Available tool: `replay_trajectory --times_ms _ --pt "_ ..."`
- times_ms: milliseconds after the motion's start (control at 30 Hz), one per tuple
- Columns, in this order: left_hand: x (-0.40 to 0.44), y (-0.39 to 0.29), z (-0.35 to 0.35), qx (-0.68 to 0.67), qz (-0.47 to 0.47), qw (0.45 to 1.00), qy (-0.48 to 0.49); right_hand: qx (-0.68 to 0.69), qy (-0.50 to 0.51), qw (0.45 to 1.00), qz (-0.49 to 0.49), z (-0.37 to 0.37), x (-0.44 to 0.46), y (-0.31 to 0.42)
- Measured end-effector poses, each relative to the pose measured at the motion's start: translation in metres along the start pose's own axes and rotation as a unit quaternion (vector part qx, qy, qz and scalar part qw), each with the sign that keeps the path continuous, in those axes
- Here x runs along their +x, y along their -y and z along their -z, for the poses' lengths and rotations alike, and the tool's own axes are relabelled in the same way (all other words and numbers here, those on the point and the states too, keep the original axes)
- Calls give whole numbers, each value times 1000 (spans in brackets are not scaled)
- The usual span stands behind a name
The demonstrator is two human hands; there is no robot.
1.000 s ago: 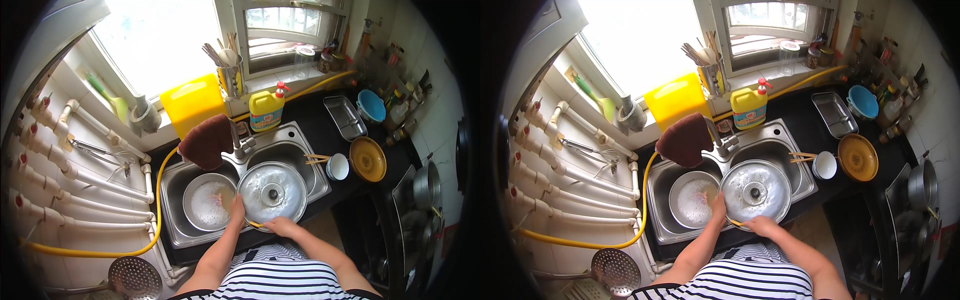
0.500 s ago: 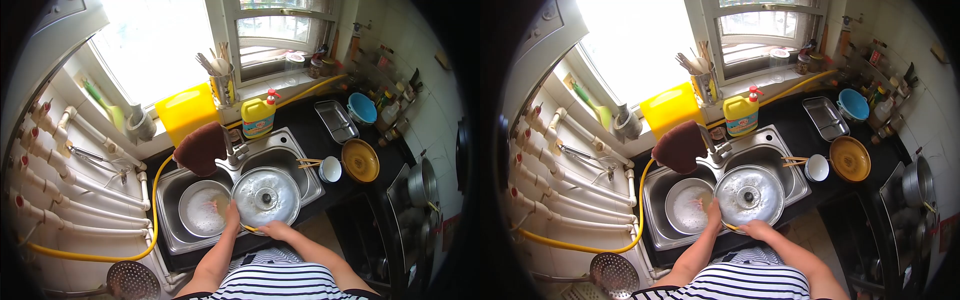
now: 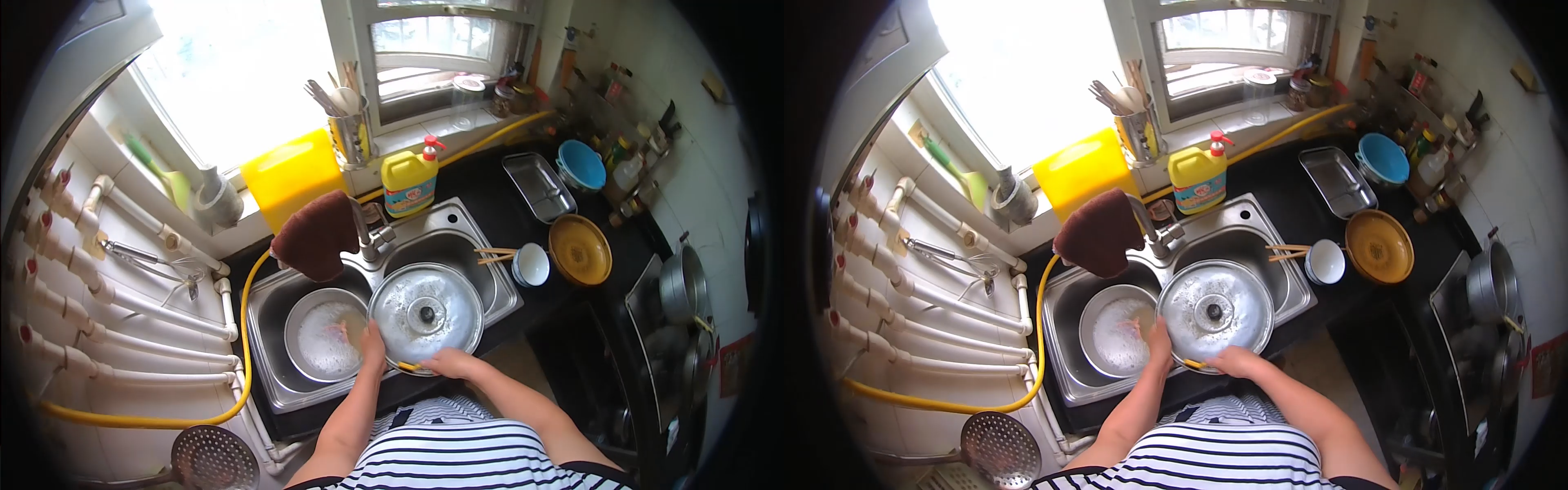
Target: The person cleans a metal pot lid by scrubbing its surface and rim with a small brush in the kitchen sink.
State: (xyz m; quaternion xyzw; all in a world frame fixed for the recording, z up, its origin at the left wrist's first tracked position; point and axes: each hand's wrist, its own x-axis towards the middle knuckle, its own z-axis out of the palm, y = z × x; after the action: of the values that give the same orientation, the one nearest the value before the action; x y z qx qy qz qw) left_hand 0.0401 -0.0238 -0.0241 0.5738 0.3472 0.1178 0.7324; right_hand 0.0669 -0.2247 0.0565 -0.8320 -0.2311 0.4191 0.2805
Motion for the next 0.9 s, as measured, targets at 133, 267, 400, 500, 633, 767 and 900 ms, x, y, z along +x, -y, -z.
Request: replay_trajectory --times_ms 133,267,400,500,633,767,900 --pt "-6 -21 -5 31 5 999 -11 4 31 999 -30 12 9 14" --pt "28 30 14 -39 27 998 48 3 65 998 6 32 -20 -41" --pt "23 21 16 -36 37 994 101 -51 83 995 -17 39 -28 -31" --pt "4 -4 9 -28 54 994 95 -23 -9 1000 -13 -1 -9 -2" --pt "21 7 15 -26 50 993 100 -4 1 999 -43 3 -14 11" --pt "5 -5 5 -25 59 996 66 17 72 996 -53 40 -41 -33" --pt "-3 -14 -1 -37 67 996 45 -7 81 994 -73 24 -24 -35"
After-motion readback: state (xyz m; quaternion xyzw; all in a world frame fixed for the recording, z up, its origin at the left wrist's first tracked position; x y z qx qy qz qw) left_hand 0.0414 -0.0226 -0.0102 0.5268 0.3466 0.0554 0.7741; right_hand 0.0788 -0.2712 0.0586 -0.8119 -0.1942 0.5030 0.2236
